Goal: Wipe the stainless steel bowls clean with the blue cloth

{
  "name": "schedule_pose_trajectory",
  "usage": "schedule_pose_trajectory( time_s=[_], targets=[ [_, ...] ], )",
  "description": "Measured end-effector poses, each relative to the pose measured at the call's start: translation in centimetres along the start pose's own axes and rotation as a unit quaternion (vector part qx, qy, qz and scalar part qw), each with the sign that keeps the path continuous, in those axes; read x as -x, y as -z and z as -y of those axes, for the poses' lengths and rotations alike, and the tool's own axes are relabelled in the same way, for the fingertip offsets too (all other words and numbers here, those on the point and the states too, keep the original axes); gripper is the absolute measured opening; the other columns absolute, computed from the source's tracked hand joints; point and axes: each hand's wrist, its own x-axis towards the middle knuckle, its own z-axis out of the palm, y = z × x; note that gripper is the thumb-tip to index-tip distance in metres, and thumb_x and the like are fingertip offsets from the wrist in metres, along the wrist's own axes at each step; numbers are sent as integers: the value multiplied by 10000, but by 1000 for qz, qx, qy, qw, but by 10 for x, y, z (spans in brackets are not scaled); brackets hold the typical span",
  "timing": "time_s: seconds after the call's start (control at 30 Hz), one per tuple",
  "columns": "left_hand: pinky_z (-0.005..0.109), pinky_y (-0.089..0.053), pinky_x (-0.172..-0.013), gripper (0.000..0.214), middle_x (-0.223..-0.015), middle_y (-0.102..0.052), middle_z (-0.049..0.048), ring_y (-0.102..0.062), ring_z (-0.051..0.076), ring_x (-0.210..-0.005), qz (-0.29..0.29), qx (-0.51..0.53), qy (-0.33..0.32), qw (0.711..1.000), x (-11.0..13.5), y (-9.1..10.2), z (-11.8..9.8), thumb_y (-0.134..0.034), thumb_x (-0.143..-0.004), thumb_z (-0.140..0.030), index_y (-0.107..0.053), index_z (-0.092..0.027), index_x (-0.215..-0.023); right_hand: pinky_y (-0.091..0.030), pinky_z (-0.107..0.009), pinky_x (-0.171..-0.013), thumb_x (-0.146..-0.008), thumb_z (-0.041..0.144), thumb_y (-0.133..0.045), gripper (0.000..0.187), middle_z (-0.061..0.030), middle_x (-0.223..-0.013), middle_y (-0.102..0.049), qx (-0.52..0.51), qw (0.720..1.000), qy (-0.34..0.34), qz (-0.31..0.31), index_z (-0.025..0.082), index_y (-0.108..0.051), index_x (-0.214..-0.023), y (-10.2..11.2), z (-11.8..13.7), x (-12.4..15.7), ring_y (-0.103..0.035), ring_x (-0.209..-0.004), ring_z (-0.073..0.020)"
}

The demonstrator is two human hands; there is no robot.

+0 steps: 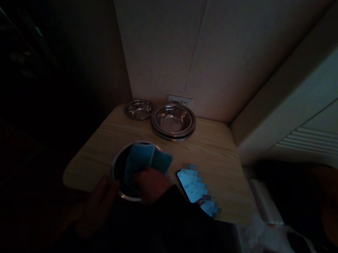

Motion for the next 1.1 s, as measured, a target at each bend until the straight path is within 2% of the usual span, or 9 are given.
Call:
schedule_pose_trajectory(
  time_s=[0.1, 0.2, 0.33, 0.53, 0.7, 0.73, 0.9, 1.03, 1.1],
  targets=[
    [307, -435, -700, 259, -762, -588, 13, -571, 194, -780, 15, 25, 9, 1000, 0, -2, 0, -425, -827, -437, -522, -202, -876, -452, -285, -737, -790, 38, -475, 231, -109, -935, -666, 26, 994, -96, -40, 147, -669, -849, 4, -2, -1, -618, -878, -205],
    [306, -441, -717, 279, -767, -603, 15, -579, 195, -789, 36, 39, 12, 999, -2, -1, -1, -440, -821, -451, -535, -198, -890, -435, -340, -818, -843, 56, -410, 278, -181, -1092, -597, 24, 987, -126, -101, 98, -605, -1038, 2, 3, -17, -575, -985, -235],
    [310, -454, -724, 292, -841, -637, 28, -598, 195, -794, 34, 56, 29, 997, -8, 6, 3, -469, -806, -452, -567, -199, -915, -410, -286, -871, -869, 96, -408, 281, -130, -1107, -603, -18, 991, -72, -109, 127, -588, -1083, -5, 14, -33, -558, -1031, -191],
    [336, -474, -740, 315, -869, -654, 50, -615, 219, -844, 3, 71, 64, 995, -10, 5, 14, -482, -795, -451, -590, -193, -939, -454, -228, -752, -793, 126, -522, 245, -30, -927, -695, -88, 995, 53, 9, 200, -674, -970, -5, 10, -27, -641, -869, -164],
    [319, -489, -684, 299, -868, -655, 60, -618, 224, -839, 0, 90, 67, 994, -7, 0, 18, -516, -769, -454, -600, -204, -910, -403, -272, -921, -834, 186, -524, 338, -102, -1161, -610, -181, 967, -42, -174, 142, -584, -1163, -11, 11, -33, -562, -1066, -184],
    [311, -493, -668, 284, -861, -656, 61, -622, 221, -830, 6, 110, 74, 991, -7, 0, 17, -526, -763, -442, -606, -206, -897, -399, -276, -929, -837, 197, -532, 349, -114, -1174, -599, -185, 965, -36, -183, 130, -573, -1177, -13, 12, -34, -555, -1077, -187],
    [312, -514, -596, 298, -808, -666, 48, -646, 207, -726, 43, 261, 137, 955, -9, -1, 13, -591, -707, -394, -596, -192, -926, -455, -261, -802, -849, 149, -481, 261, -71, -992, -680, -143, 985, 90, -42, 159, -645, -1052, -10, 8, -27, -628, -917, -177],
    [380, -527, -626, 320, -777, -687, 67, -652, 217, -676, 95, 377, 184, 903, -13, -12, 15, -516, -724, -485, -598, -198, -840, -430, -258, -861, -865, 236, -496, 309, -84, -1127, -638, -163, 981, 31, -96, 162, -596, -1148, -8, 12, -29, -594, -1018, -180],
    [411, -530, -654, 397, -791, -698, 95, -661, 241, -718, 103, 389, 190, 896, -15, -12, 17, -433, -746, -546, -615, -199, -806, -434, -270, -856, -879, 293, -478, 336, -100, -1144, -625, -151, 983, 11, -108, 159, -584, -1168, -7, 19, -30, -590, -1024, -192]
  ],
)
